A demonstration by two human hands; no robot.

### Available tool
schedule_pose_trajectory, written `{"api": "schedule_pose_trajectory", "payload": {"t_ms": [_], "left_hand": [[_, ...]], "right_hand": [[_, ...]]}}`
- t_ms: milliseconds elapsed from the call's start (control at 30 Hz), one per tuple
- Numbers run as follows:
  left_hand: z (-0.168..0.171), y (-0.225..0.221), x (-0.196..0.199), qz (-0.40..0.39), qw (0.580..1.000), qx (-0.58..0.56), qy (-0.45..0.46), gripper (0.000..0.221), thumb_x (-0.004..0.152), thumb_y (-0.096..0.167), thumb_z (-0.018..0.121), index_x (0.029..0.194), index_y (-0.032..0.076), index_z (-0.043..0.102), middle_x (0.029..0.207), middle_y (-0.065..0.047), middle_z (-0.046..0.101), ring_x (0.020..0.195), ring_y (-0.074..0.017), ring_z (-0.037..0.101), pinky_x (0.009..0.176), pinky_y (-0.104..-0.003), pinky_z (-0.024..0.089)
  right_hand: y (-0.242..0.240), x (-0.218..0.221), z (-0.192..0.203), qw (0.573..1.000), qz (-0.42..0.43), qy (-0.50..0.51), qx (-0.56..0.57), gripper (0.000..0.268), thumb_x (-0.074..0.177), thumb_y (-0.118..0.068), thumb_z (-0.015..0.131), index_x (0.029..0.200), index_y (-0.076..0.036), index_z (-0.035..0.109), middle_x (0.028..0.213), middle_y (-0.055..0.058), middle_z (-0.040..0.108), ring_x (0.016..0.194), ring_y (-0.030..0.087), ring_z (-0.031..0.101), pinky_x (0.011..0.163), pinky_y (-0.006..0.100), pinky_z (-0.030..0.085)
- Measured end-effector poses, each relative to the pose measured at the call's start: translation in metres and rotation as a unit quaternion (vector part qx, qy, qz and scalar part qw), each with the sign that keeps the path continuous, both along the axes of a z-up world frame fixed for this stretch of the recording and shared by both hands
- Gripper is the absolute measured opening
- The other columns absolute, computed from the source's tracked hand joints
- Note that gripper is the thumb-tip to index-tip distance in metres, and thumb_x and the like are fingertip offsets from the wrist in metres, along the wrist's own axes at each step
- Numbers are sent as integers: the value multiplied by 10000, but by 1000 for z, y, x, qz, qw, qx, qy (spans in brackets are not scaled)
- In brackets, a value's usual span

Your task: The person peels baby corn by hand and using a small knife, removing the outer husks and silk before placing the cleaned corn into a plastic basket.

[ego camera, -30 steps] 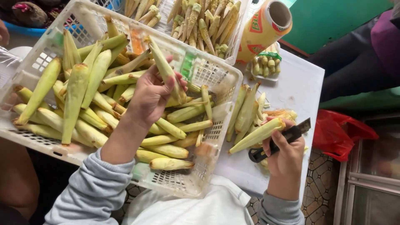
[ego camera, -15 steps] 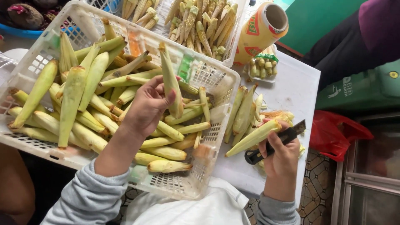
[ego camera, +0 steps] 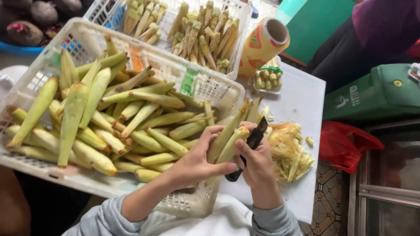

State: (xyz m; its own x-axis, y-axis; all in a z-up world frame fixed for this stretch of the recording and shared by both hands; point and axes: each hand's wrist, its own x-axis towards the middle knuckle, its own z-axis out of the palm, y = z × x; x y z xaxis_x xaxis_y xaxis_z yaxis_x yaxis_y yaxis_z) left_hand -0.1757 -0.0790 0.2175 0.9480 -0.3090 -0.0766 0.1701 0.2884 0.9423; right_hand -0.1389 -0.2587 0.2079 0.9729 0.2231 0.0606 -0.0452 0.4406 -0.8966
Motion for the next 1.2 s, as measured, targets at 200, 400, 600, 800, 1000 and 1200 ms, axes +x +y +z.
{"api": "schedule_pose_trajectory", "payload": {"t_ms": [200,400,600,800,1000,1200], "left_hand": [[-25,22,-5,110,983,39,144,920,533,61,990,1329,70,530,1161,-182,643,1029,-285,630,890,-403,598],[-87,64,1,-198,758,619,-61,773,834,311,838,1446,147,395,1162,-198,557,1020,-440,698,851,-563,610],[-115,89,85,19,556,741,-375,396,718,198,789,1088,124,668,990,-106,586,946,-316,595,741,-427,485],[-163,117,139,81,435,778,-447,174,749,155,706,911,103,744,927,-146,637,950,-336,523,778,-485,392],[-100,108,104,50,793,597,-111,431,1004,391,601,1135,-18,626,1024,-172,521,768,-504,660,714,-586,549],[-27,129,62,247,901,356,13,194,1070,364,591,1006,212,694,548,56,563,570,-147,647,631,-272,487]], "right_hand": [[-11,-9,-23,996,33,79,-35,396,930,-87,696,1274,60,566,1180,257,622,544,238,707,281,185,405],[-41,0,-25,997,1,66,-44,331,974,-89,632,1263,65,588,1076,249,670,498,204,660,261,189,383],[-43,-5,-17,998,-21,46,-46,197,994,-52,589,1117,94,637,912,257,669,563,249,654,261,184,369],[-48,-10,-18,998,-18,36,-44,169,995,-40,580,1077,87,655,875,258,668,556,249,640,252,193,382],[-64,-11,-22,994,-64,57,-62,169,998,-51,581,1067,84,655,838,251,661,543,251,626,262,190,364],[-74,-10,-25,991,-84,77,-65,162,1023,-91,575,1068,42,656,826,213,651,551,233,616,278,175,352]]}}
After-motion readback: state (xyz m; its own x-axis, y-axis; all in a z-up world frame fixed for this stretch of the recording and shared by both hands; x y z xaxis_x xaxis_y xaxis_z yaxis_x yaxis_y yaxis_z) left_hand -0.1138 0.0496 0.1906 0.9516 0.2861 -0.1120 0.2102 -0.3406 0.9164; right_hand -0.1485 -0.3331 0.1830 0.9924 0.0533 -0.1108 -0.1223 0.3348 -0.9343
